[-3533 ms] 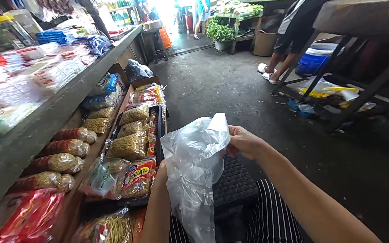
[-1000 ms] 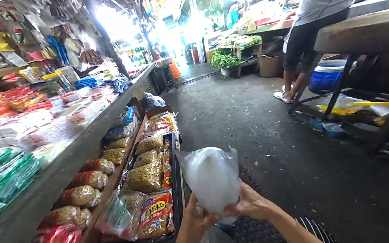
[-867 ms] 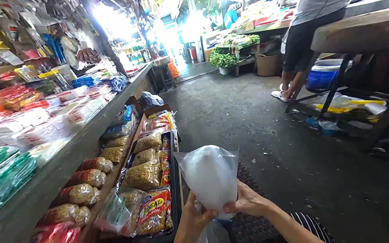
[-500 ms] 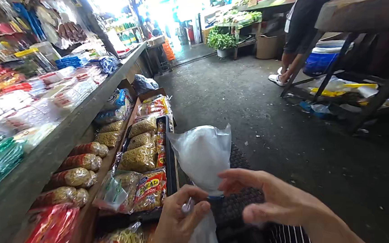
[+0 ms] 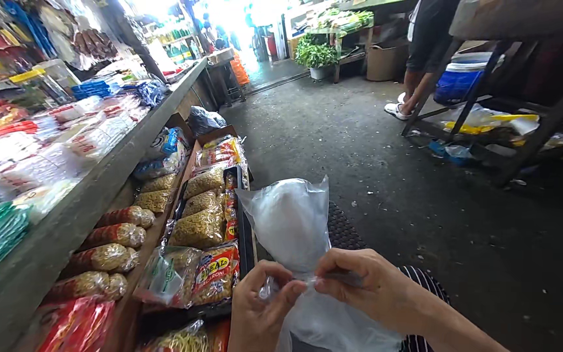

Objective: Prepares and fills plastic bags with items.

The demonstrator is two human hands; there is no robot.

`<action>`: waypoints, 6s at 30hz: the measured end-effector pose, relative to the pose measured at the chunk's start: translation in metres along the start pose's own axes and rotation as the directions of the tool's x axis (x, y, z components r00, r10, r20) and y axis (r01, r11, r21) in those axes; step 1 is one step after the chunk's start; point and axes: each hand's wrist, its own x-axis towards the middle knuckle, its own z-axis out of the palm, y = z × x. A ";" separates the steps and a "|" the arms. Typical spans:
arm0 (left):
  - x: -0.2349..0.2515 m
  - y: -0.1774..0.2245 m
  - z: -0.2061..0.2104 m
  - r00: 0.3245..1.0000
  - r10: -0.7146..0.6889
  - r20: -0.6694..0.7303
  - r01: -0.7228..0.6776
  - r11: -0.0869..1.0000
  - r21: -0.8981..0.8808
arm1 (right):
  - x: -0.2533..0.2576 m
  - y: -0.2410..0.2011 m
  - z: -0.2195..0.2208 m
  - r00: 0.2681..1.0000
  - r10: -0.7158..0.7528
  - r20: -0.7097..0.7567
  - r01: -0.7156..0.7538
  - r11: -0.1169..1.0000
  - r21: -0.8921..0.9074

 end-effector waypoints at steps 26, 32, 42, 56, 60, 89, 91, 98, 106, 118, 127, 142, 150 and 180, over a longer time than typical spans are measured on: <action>0.008 0.006 0.007 0.933 0.345 0.106 -0.356 0.929 0.104 | 0.009 -0.006 -0.031 0.935 0.093 0.343 -0.049 0.990 -0.135; 0.011 -0.004 0.004 0.971 0.237 0.009 -0.237 0.966 0.109 | 0.009 -0.003 -0.011 0.985 -0.008 0.175 -0.016 0.991 0.131; 0.006 -0.006 0.010 0.998 0.013 -0.067 -0.027 0.978 -0.208 | 0.006 0.006 -0.017 0.999 -0.048 0.002 0.048 0.995 -0.089; 0.011 -0.009 0.023 0.986 0.011 -0.169 -0.066 0.944 -0.325 | 0.010 0.013 -0.022 0.996 -0.067 -0.051 0.056 0.978 -0.200; 0.011 -0.008 0.024 0.987 -0.033 -0.154 0.006 0.985 -0.172 | 0.013 0.012 -0.025 0.971 -0.224 -0.087 0.215 0.972 -0.098; 0.008 -0.014 -0.002 0.984 0.003 0.180 0.029 0.984 -0.175 | 0.008 0.015 -0.019 0.997 0.048 -0.065 -0.021 0.933 0.358; 0.010 -0.012 0.000 0.976 0.028 0.218 -0.003 0.993 -0.118 | 0.007 0.011 -0.020 0.999 0.050 -0.012 -0.044 0.948 0.316; 0.008 -0.020 0.003 0.987 -0.063 0.145 0.092 0.975 -0.202 | 0.006 0.012 -0.019 0.980 0.121 -0.161 -0.110 0.991 0.074; 0.005 -0.001 0.018 0.978 -0.155 -0.139 0.127 0.973 -0.190 | 0.003 0.015 -0.018 0.967 -0.006 -0.253 0.003 1.000 -0.012; 0.005 -0.010 0.015 1.000 -0.028 -0.006 0.022 0.884 -0.467 | -0.002 0.023 -0.018 0.959 -0.071 -0.276 0.060 0.997 -0.046; 0.000 -0.023 0.019 0.988 -0.131 0.085 0.153 0.922 -0.356 | -0.004 0.020 -0.004 0.967 0.068 -0.247 0.037 0.918 0.396; 0.003 -0.019 0.015 0.965 0.228 0.131 -0.212 0.969 -0.123 | -0.006 0.011 -0.029 0.997 0.030 0.076 -0.026 0.998 -0.048; 0.001 -0.015 0.004 0.982 -0.031 0.187 0.037 0.999 -0.025 | -0.007 0.013 -0.020 0.998 -0.059 -0.020 0.057 0.996 -0.069; 0.002 -0.036 -0.032 0.976 -0.071 0.208 0.180 0.801 -0.571 | 0.007 0.013 -0.045 0.988 -0.098 -0.120 0.154 0.721 0.676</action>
